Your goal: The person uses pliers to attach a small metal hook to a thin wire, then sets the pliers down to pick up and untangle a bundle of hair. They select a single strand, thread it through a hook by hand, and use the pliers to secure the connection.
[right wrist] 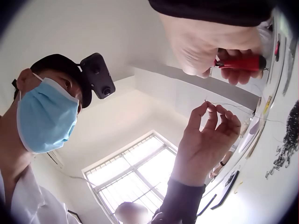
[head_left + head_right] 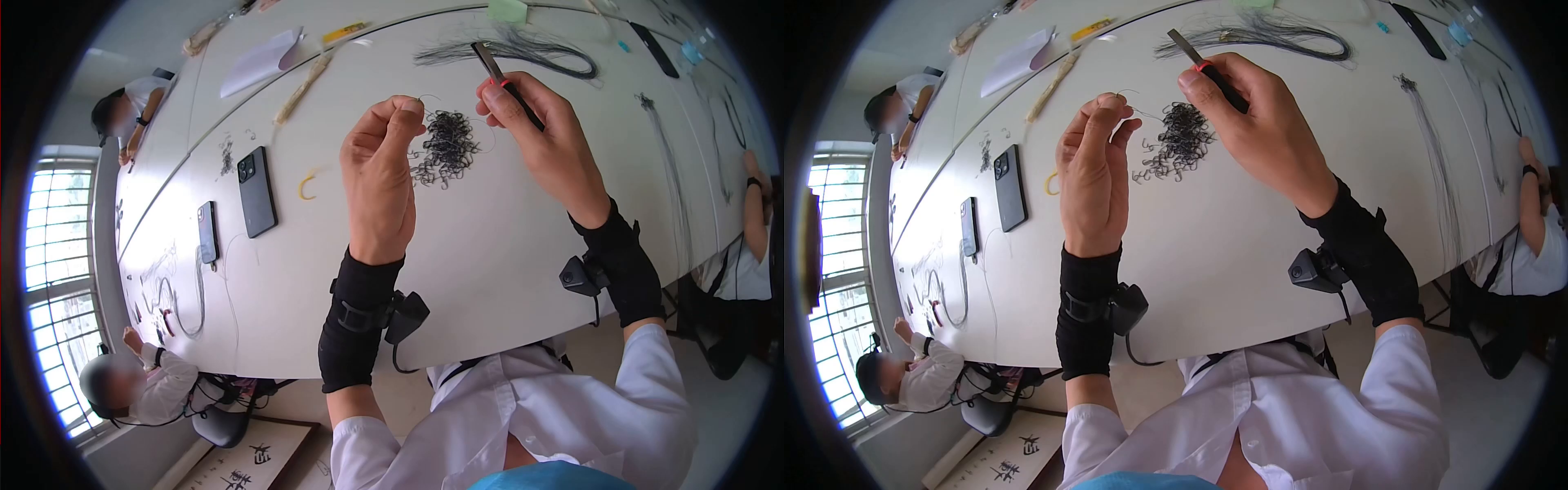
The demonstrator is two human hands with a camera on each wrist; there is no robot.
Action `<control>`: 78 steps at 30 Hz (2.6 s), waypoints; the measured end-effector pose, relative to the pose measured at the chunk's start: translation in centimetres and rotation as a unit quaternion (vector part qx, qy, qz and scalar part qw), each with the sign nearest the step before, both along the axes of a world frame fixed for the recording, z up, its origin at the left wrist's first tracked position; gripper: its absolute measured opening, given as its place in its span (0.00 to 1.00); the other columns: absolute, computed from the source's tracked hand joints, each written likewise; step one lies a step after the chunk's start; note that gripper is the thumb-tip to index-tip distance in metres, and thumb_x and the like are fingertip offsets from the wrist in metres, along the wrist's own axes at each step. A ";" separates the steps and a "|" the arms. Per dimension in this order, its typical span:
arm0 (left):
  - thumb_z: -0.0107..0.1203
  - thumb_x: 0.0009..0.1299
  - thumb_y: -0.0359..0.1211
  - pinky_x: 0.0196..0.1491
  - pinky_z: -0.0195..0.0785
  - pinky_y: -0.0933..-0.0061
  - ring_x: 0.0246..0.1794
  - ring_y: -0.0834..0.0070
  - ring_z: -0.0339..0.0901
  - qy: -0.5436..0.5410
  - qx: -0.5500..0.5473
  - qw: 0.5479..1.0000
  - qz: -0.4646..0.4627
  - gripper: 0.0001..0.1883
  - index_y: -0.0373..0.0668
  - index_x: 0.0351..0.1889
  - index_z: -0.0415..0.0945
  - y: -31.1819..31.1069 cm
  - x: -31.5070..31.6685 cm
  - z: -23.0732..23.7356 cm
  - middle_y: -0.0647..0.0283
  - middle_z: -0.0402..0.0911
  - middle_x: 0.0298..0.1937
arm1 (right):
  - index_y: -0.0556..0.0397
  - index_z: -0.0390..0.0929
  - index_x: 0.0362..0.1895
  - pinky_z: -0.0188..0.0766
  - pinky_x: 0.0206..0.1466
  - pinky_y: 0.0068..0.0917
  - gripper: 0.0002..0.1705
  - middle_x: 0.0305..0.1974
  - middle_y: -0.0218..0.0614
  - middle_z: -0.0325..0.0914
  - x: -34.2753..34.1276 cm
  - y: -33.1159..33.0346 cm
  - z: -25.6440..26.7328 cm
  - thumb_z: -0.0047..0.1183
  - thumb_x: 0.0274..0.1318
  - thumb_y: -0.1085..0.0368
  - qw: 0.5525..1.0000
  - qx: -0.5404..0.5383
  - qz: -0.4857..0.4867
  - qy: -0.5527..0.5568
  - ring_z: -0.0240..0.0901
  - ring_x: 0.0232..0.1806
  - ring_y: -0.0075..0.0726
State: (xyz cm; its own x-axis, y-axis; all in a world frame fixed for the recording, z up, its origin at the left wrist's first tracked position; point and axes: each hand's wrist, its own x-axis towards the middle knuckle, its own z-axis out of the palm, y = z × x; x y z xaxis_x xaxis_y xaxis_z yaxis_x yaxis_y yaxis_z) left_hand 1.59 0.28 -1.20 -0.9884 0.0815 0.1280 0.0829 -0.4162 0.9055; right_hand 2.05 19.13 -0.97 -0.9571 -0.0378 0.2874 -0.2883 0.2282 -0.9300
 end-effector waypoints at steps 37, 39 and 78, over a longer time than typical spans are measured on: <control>0.55 0.75 0.29 0.55 0.72 0.69 0.42 0.73 0.80 0.008 -0.056 0.998 0.007 0.08 0.32 0.42 0.78 0.7 0.6 0.5 0.58 0.83 0.39 | 0.62 0.83 0.36 0.58 0.27 0.21 0.25 0.21 0.24 0.70 2.1 -0.2 2.6 0.51 0.72 0.49 0.979 -0.022 0.130 -0.156 0.61 0.23 0.17; 0.55 0.76 0.29 0.55 0.72 0.69 0.41 0.73 0.80 0.014 -0.055 0.998 0.008 0.08 0.32 0.41 0.78 0.7 0.7 0.4 0.58 0.82 0.38 | 0.62 0.83 0.36 0.58 0.28 0.21 0.25 0.21 0.25 0.71 2.5 -0.4 2.6 0.51 0.72 0.50 0.981 -0.025 0.125 -0.144 0.61 0.24 0.17; 0.55 0.76 0.29 0.53 0.74 0.68 0.40 0.72 0.81 -0.041 0.047 0.996 -0.063 0.08 0.32 0.42 0.79 0.1 0.1 0.1 0.59 0.82 0.38 | 0.63 0.84 0.40 0.59 0.30 0.23 0.24 0.22 0.27 0.72 1.7 -0.7 2.0 0.52 0.71 0.51 0.982 0.004 0.108 -0.156 0.59 0.25 0.19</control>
